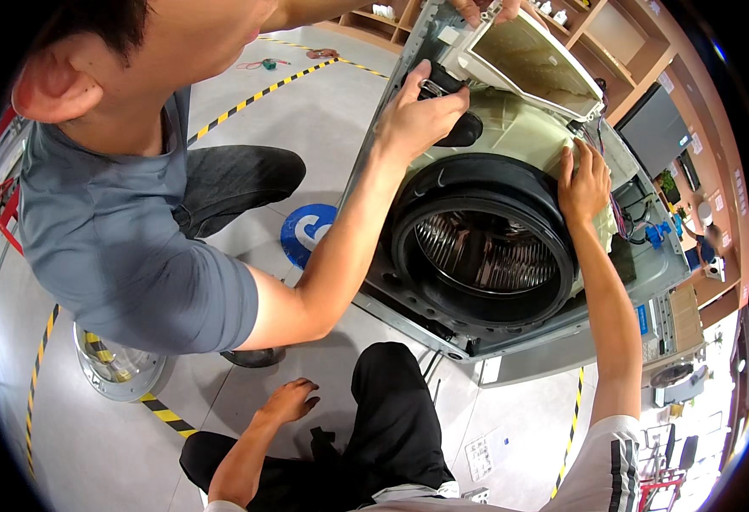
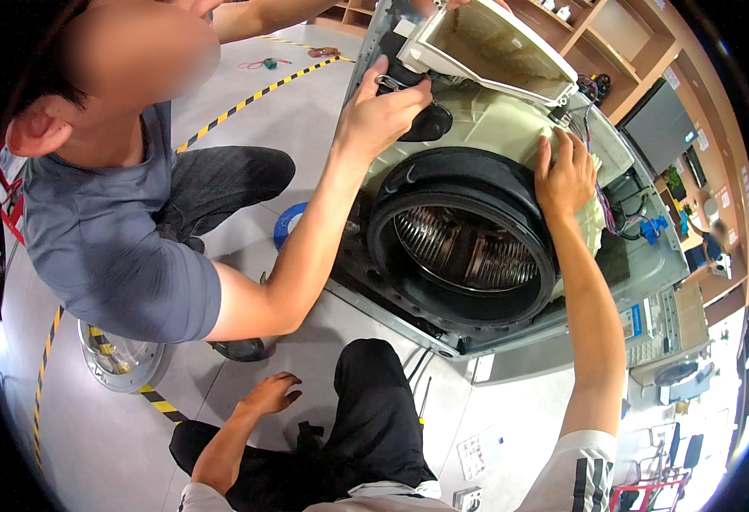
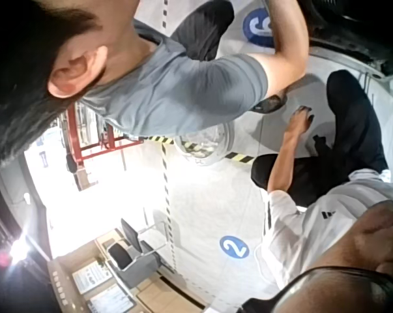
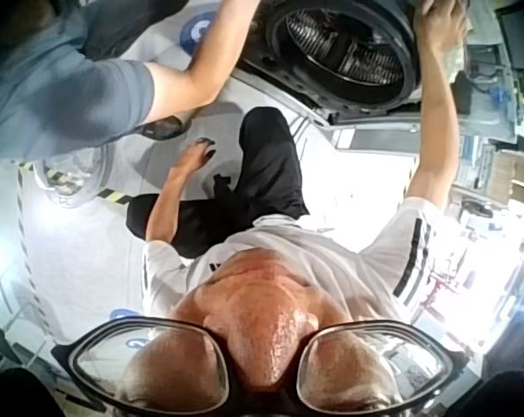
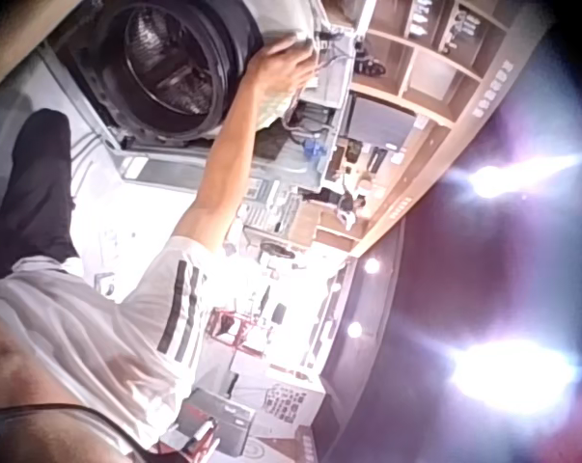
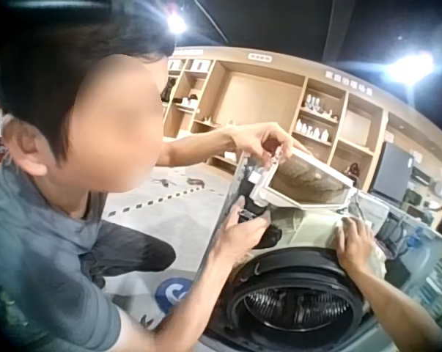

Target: The person uses pliers to compress a metal clamp on a black rubber hose inside a washing machine, then pulls the hose away from its connection point while another person assists.

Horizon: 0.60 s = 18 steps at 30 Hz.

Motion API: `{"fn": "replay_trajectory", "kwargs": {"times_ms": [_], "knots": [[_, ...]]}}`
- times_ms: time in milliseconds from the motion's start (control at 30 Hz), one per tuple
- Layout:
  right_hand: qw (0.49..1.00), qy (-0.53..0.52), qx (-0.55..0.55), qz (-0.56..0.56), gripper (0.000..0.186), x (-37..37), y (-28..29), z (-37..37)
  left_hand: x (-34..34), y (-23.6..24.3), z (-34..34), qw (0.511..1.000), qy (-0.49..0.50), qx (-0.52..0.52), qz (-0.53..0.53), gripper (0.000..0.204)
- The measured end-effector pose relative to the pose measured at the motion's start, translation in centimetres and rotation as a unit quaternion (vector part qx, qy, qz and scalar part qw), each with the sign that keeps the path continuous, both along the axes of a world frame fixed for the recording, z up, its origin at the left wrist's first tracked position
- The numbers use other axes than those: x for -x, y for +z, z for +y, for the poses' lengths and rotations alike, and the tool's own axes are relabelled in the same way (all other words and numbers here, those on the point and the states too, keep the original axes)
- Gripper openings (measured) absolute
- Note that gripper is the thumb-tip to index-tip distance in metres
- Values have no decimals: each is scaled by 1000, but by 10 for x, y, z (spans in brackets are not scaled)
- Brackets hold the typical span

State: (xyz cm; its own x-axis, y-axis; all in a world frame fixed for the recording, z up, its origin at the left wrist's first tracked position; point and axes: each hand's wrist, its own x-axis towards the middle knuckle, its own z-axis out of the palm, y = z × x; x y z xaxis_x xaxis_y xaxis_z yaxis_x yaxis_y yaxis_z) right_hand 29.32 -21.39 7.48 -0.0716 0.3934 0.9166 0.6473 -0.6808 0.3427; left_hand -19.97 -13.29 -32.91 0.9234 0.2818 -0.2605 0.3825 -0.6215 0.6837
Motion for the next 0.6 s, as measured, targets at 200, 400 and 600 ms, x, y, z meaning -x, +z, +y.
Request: {"fn": "replay_trajectory", "kwargs": {"times_ms": [200,400,600], "knots": [[1000,-4,3,3,30,0,0,-2,1,0,-1,999,15,-7,-28,33],[1000,-5,1,4,30,3,0,0,2,0,-1,999,17,-2,-32,33],[1000,0,0,-3,30,0,-1,1,2,1,-1,999,19,1,-30,33]]}}
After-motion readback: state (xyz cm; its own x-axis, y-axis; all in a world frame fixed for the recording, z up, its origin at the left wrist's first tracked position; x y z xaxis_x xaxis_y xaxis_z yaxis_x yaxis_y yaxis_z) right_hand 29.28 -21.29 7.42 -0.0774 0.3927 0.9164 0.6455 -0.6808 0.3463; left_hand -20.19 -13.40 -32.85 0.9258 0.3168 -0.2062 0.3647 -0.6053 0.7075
